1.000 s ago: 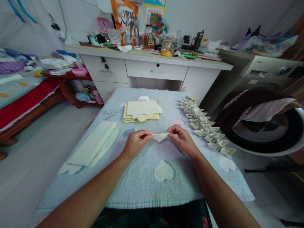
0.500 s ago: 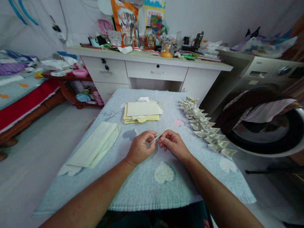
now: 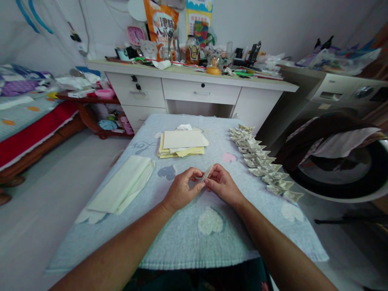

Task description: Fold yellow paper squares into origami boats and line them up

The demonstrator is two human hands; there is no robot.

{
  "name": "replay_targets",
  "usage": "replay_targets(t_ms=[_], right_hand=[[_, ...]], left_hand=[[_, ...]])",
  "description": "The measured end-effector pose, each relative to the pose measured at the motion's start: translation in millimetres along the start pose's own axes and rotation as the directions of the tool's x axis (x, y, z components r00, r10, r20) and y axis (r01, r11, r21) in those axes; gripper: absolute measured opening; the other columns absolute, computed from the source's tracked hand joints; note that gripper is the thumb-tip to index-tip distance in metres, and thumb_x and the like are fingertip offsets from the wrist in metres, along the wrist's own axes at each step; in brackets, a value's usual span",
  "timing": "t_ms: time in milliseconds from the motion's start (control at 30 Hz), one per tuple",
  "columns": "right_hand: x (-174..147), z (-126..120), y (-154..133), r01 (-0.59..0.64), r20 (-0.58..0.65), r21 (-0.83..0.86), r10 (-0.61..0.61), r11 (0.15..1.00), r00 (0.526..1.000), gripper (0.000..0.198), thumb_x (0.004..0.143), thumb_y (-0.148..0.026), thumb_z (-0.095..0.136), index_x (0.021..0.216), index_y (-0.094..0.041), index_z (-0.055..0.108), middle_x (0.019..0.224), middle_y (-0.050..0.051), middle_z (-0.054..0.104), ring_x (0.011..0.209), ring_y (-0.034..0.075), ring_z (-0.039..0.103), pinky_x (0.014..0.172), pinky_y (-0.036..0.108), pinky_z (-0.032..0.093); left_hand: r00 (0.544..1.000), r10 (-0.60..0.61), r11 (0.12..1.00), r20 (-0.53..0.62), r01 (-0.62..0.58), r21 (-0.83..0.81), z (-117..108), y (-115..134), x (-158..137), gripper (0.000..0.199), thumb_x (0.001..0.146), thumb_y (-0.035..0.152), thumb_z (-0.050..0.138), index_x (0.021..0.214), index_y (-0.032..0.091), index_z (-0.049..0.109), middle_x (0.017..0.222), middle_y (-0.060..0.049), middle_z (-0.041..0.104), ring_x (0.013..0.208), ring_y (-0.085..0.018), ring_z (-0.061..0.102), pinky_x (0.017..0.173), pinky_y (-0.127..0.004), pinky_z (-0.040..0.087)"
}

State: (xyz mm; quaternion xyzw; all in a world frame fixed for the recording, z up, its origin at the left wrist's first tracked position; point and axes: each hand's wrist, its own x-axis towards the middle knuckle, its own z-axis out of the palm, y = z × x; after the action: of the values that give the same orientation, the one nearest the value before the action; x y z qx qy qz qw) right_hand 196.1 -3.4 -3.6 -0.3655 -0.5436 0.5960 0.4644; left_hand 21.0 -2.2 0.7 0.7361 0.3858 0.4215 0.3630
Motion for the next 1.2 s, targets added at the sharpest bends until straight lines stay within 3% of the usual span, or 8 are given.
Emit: replay_targets(t_ms=[200,367,633,833,967,1100,1200], right_hand=[[-1,-1,6,0.085,0.019,-0.074,-0.084,0.994,0.996,0.028,0.077,-0.028,0.068,0.089,-0.021,0.043,0.082,-0.001,0.058,0.069,0.011,0.054,0.058,0.021,0.042],[-2,2,7,0.117,-0.014,-0.162,-0.121,0.98,0.993,0.022,0.075,-0.017,0.06,0.089,-0.022,0.043,0.075,-0.004,0.053,0.065,0.011,0.051,0.057,0.021,0.038],[-4,3,3,0.152,-0.041,-0.361,-0.178,0.92,0.983,0.014,0.076,-0.018,0.054,0.086,-0.022,0.045,0.07,-0.004,0.055,0.062,0.012,0.051,0.058,0.022,0.039],[-4,4,3,0.16,-0.087,-0.494,-0.232,0.854,0.969,0.012,0.073,-0.015,0.053,0.081,-0.022,0.048,0.063,-0.005,0.052,0.056,0.01,0.047,0.053,0.021,0.036],[-4,4,5,0.134,-0.123,-0.567,-0.244,0.813,0.962,0.011,0.074,-0.016,0.053,0.081,-0.023,0.047,0.06,-0.006,0.049,0.052,0.01,0.045,0.05,0.021,0.034],[-4,4,7,0.165,-0.099,-0.628,-0.288,0.76,0.952,0.016,0.073,-0.012,0.051,0.083,-0.023,0.045,0.062,-0.006,0.046,0.053,0.01,0.044,0.052,0.022,0.034],[-5,3,6,0.223,-0.05,-0.664,-0.34,0.713,0.939,0.02,0.073,-0.01,0.05,0.087,-0.023,0.048,0.069,-0.004,0.047,0.06,0.012,0.046,0.056,0.022,0.037]], left_hand=[[0.999,-0.048,0.996,-0.023,0.046,-0.074,6,-7,1,0.032,0.076,0.018,0.067,0.106,0.019,0.058,0.107,-0.007,0.066,0.096,-0.018,0.065,0.08,-0.029,0.054],[0.994,-0.093,0.993,-0.058,0.088,-0.078,11,-9,0,0.055,0.071,0.016,0.068,0.122,0.019,0.049,0.126,-0.014,0.058,0.101,-0.021,0.064,0.07,-0.027,0.056],[0.999,-0.033,0.999,-0.016,0.033,0.027,12,-8,-1,0.052,0.074,0.013,0.061,0.125,0.019,0.054,0.121,-0.011,0.064,0.093,-0.019,0.068,0.077,-0.029,0.058],[0.999,-0.025,0.999,-0.04,0.023,-0.043,14,-5,-3,0.068,0.071,0.009,0.061,0.134,0.022,0.039,0.129,-0.013,0.058,0.094,-0.017,0.067,0.077,-0.028,0.057],[0.994,-0.044,0.998,-0.1,0.039,-0.054,13,0,-4,0.055,0.071,0.008,0.06,0.123,0.021,0.043,0.122,-0.011,0.061,0.087,-0.015,0.068,0.073,-0.025,0.055],[0.993,-0.101,0.994,-0.063,0.098,-0.038,10,2,-3,0.036,0.076,0.009,0.057,0.109,0.021,0.05,0.094,-0.003,0.069,0.081,-0.015,0.069,0.075,-0.025,0.054],[0.987,-0.146,0.985,-0.061,0.139,-0.1,10,-2,-2,0.026,0.077,0.012,0.056,0.102,0.02,0.053,0.089,-0.002,0.068,0.081,-0.015,0.068,0.074,-0.025,0.052]])
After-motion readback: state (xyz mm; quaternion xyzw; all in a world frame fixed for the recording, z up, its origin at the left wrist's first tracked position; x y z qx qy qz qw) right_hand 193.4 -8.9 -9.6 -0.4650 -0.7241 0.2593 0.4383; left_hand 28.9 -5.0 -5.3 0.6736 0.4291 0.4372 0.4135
